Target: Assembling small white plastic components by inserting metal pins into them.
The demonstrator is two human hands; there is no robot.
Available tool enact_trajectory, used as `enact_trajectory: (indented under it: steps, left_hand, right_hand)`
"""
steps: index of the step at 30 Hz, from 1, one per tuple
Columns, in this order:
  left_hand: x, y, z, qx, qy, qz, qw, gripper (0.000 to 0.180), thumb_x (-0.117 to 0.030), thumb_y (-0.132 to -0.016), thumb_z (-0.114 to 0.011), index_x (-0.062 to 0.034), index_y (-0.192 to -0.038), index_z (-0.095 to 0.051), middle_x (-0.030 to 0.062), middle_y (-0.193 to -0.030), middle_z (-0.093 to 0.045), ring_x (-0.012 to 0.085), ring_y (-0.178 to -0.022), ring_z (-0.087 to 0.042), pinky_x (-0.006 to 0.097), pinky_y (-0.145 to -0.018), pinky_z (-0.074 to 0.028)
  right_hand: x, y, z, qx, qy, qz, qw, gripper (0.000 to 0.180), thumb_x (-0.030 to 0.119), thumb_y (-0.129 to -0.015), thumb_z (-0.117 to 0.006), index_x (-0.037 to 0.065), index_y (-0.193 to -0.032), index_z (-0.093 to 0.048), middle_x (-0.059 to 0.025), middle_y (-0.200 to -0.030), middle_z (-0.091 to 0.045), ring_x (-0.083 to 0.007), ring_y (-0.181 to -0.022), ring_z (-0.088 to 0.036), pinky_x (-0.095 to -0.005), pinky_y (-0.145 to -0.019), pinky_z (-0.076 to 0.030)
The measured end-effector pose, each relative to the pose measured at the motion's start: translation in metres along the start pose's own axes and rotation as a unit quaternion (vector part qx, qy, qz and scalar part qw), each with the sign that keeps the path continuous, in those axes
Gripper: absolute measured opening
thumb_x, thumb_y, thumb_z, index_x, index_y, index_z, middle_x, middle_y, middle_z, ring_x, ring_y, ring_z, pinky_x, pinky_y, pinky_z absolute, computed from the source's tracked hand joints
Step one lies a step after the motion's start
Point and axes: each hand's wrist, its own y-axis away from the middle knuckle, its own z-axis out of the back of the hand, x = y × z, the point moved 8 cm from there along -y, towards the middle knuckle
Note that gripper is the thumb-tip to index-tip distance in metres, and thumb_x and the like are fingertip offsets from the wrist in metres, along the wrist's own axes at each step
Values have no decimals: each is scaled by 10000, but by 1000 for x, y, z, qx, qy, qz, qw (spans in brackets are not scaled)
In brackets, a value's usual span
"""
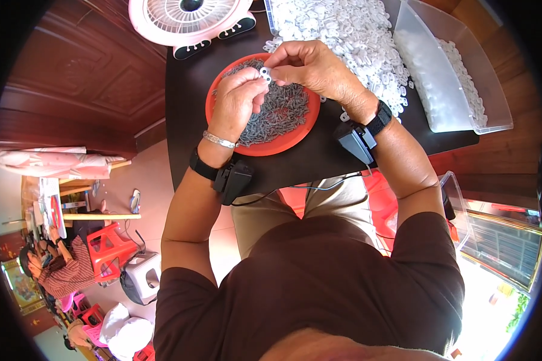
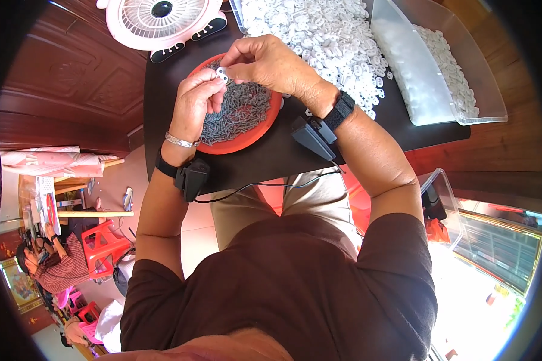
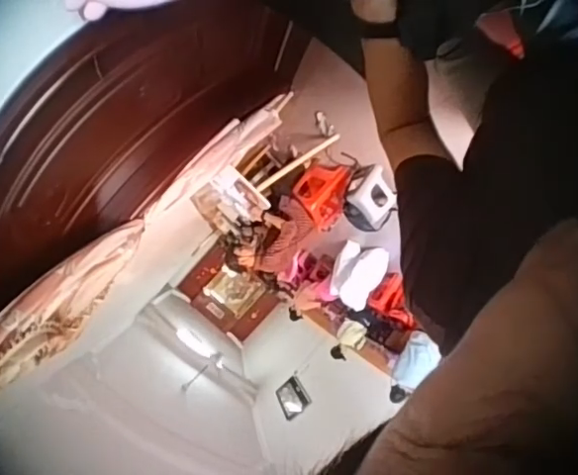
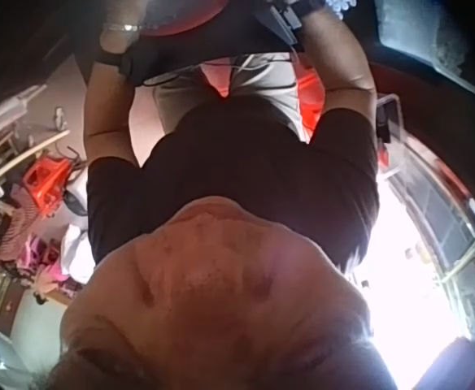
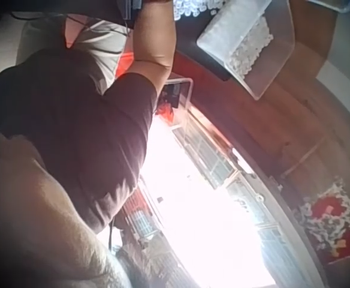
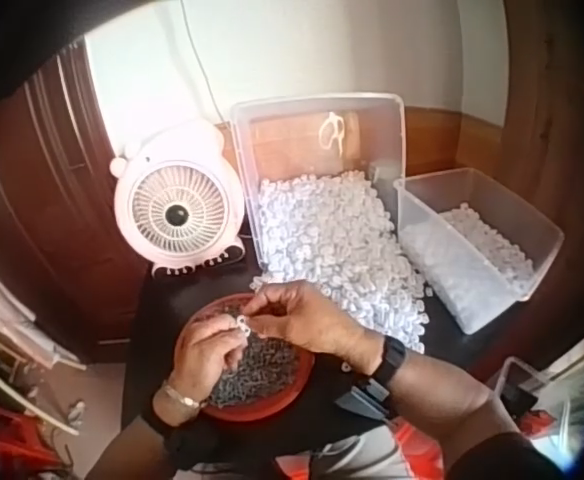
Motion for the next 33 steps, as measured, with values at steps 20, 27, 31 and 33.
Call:
enact_trajectory:
  steps: [20,27,31,33]
  left_hand:
    - [8,-2,4,-12,31,16,999,254,-235,-866,-510,1,-889,-599,32,-611,-551,99,-499,-506,195,-464,-358]
    - [11,-2,5,-21,58,12,998,260,-226,-874,-497,14,-882,-594,95,-674,-614,142,-530,-557,226,-495,-401]
    - [8,-2,4,-36,117,-7,993,248,-210,-862,-513,17,-833,-609,77,-652,-612,125,-515,-557,214,-480,-418]
    - [7,-1,4,-37,115,-6,993,249,-206,-861,-512,20,-823,-610,80,-654,-614,127,-517,-561,215,-481,-422]
  right_hand:
    - [12,6,-17,9,139,65,988,310,38,-752,-716,8,-1029,-581,-32,-819,-618,-100,-774,-591,-243,-723,-485]
    - [35,16,-28,-56,354,218,908,337,129,-715,-728,53,-1022,-613,-138,-833,-650,-293,-738,-651,-335,-651,-524]
    - [38,17,-27,-59,348,219,909,279,133,-754,-690,52,-1010,-613,-149,-836,-650,-323,-744,-642,-354,-642,-521]
    - [37,17,-27,-62,349,226,907,271,130,-758,-685,52,-1008,-614,-148,-825,-649,-322,-738,-642,-354,-639,-520]
